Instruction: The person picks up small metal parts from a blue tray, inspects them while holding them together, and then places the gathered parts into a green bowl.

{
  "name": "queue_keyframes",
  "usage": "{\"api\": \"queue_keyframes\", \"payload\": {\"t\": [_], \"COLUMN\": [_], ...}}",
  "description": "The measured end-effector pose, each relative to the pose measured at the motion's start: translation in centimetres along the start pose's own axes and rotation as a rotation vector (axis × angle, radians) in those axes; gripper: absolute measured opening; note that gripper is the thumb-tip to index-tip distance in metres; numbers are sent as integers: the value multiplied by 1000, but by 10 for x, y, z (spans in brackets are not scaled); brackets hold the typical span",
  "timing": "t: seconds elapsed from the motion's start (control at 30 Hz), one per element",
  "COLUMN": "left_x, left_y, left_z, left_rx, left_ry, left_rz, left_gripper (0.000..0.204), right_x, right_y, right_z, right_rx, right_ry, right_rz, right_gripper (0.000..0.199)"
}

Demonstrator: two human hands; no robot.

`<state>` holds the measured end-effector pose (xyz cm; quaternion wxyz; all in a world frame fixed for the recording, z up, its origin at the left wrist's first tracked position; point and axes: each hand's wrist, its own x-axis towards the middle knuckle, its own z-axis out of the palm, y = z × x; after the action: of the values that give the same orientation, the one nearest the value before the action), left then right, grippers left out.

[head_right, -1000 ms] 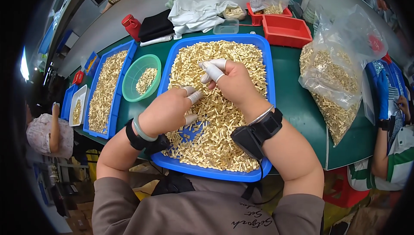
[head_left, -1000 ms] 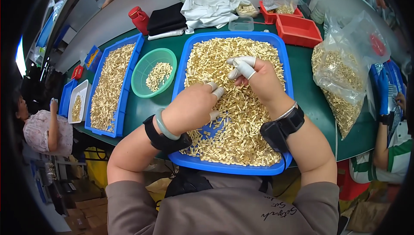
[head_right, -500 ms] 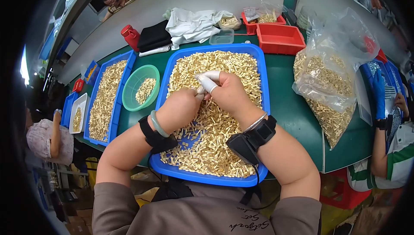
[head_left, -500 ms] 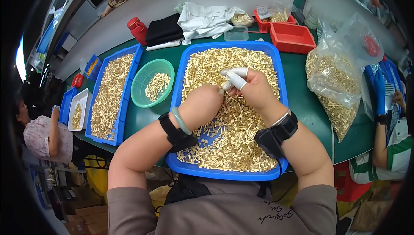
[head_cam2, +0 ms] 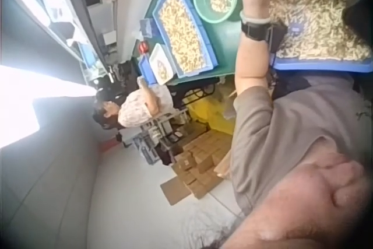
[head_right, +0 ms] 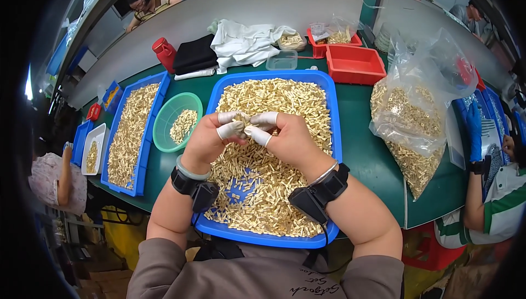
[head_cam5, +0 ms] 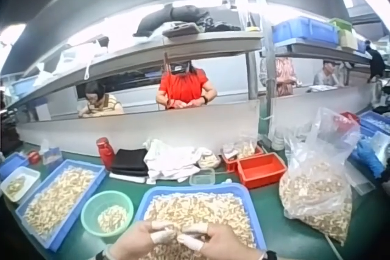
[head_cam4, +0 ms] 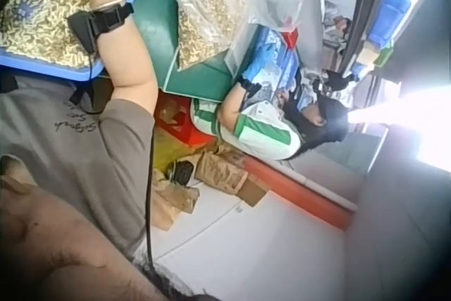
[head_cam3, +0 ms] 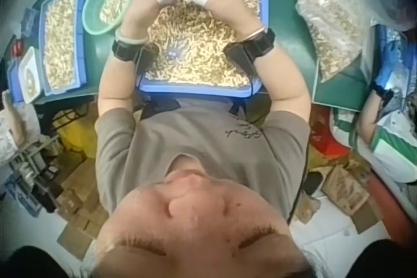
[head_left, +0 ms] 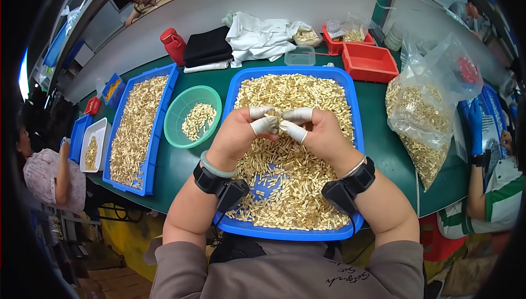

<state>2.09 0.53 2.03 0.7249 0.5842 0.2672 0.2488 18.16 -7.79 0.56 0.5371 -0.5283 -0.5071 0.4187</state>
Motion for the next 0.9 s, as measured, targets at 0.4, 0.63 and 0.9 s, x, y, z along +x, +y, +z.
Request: {"api": "queue_keyframes", "payload": {"t": [0.4, 0.63, 0.9], "left_x": [-2, -2, -3], "left_y": [-7, -11, -12], "left_z": [-4, -8, -10], "left_rx": [-65, -45, -102], "left_ry": [-56, -128, -135], "left_rz": [-101, -148, -185], "left_gripper": [20, 19, 17], "right_x": [2, 4, 4], "right_y": [-2, 6, 4], "right_z": [0, 2, -2], "right_rx": [-145, -298, -432], "right_ry": [2, 35, -115], "right_rz": [-7, -361, -452], "right_gripper": [15, 19, 29]}}
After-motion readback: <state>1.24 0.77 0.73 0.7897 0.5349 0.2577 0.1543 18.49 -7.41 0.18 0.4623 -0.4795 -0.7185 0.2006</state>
